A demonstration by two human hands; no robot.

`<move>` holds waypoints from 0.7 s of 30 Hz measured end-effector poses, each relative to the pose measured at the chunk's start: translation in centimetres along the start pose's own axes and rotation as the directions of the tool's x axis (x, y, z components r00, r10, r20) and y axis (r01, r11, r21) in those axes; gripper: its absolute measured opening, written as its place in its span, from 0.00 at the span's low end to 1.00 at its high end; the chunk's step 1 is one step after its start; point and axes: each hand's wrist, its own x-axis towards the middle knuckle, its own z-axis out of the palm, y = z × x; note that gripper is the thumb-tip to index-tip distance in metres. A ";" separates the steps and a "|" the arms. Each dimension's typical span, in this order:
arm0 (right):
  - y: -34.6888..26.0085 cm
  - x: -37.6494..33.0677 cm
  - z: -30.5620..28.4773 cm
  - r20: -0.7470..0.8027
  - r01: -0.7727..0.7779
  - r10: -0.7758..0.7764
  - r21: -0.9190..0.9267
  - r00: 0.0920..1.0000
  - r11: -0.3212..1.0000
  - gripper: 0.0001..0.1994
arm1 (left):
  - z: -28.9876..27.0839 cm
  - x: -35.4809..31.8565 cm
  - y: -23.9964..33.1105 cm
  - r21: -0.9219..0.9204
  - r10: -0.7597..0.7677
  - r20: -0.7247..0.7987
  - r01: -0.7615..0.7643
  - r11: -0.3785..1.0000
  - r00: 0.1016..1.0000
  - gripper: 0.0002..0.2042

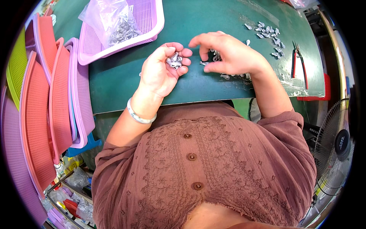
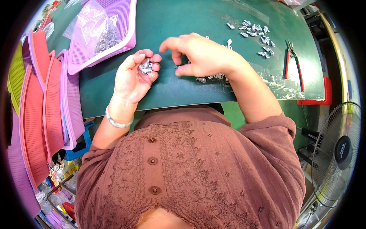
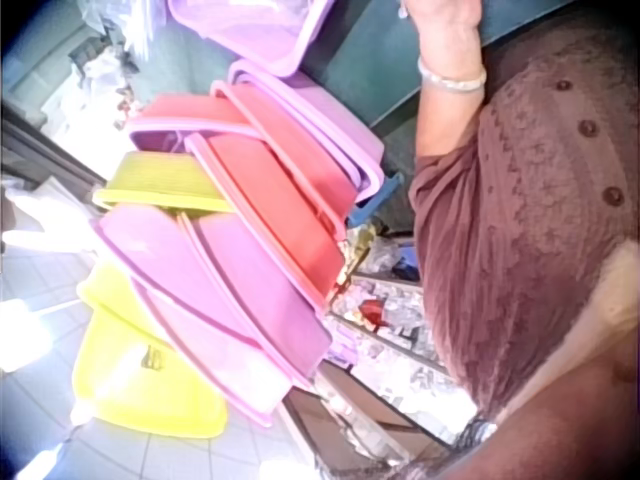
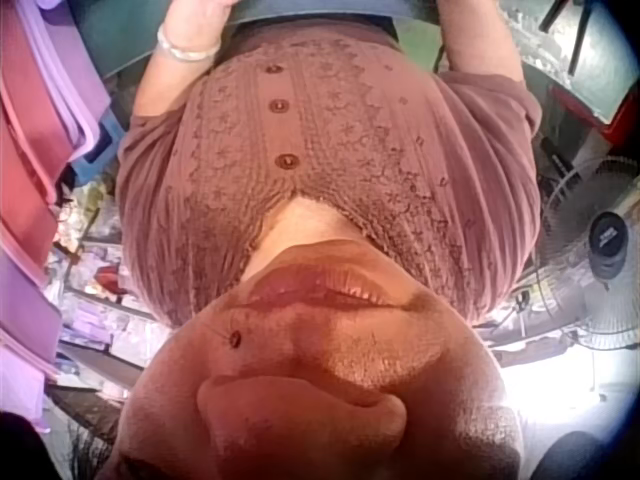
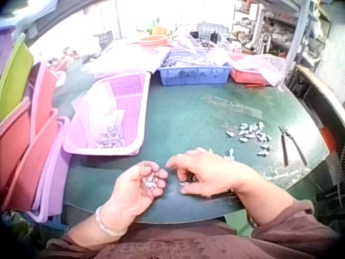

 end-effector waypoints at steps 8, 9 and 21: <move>-0.3 0.1 0.5 0.028 -0.054 0.058 -0.118 0.998 0.992 0.21 | -0.1 -0.1 -0.1 0.180 0.011 -0.025 -0.007 0.984 1.000 0.06; -0.2 0.2 0.5 -0.019 -0.072 0.072 0.003 0.997 0.997 0.21 | -0.1 -0.2 -0.2 0.201 0.008 -0.013 -0.005 0.980 1.000 0.06; -0.1 0.6 0.5 -0.048 -0.105 0.202 0.726 0.978 0.679 0.21 | 1.6 -1.0 -0.1 0.266 -0.021 0.035 0.011 0.964 0.999 0.05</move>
